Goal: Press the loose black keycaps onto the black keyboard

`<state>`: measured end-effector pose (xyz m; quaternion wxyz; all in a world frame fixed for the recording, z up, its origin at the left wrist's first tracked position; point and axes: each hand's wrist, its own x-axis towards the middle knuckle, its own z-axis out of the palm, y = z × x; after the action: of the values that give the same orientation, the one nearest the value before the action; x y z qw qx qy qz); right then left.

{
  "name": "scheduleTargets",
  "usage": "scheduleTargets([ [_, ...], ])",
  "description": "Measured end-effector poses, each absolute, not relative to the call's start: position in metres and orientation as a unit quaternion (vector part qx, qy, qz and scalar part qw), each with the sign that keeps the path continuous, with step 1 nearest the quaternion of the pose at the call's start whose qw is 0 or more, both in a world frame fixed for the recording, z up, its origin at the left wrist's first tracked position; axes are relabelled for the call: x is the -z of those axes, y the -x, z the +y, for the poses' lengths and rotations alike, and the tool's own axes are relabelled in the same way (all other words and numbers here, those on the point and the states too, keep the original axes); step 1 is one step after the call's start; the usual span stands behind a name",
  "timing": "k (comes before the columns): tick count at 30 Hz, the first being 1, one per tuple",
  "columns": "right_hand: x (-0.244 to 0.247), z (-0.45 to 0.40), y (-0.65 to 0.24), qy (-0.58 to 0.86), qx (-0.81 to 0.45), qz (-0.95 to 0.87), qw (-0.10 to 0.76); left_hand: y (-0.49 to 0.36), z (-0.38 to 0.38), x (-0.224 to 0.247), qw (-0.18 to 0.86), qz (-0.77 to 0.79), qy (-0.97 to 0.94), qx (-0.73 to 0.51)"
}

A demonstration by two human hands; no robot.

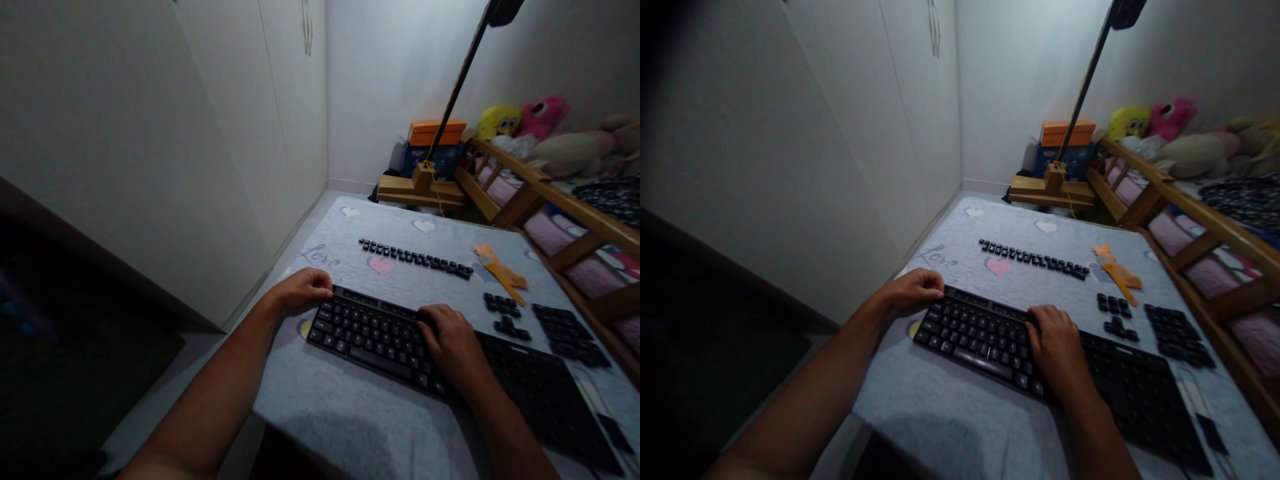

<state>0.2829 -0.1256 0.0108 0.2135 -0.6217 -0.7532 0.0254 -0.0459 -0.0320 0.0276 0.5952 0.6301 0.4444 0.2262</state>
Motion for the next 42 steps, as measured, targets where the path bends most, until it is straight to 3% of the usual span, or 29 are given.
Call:
scheduleTargets([
  [42, -0.0115, -0.1256, -0.2824, 0.617, -0.026, -0.754, 0.224, 0.0481, -0.0281, -0.0293, 0.560, 0.429, -0.677, -0.209],
])
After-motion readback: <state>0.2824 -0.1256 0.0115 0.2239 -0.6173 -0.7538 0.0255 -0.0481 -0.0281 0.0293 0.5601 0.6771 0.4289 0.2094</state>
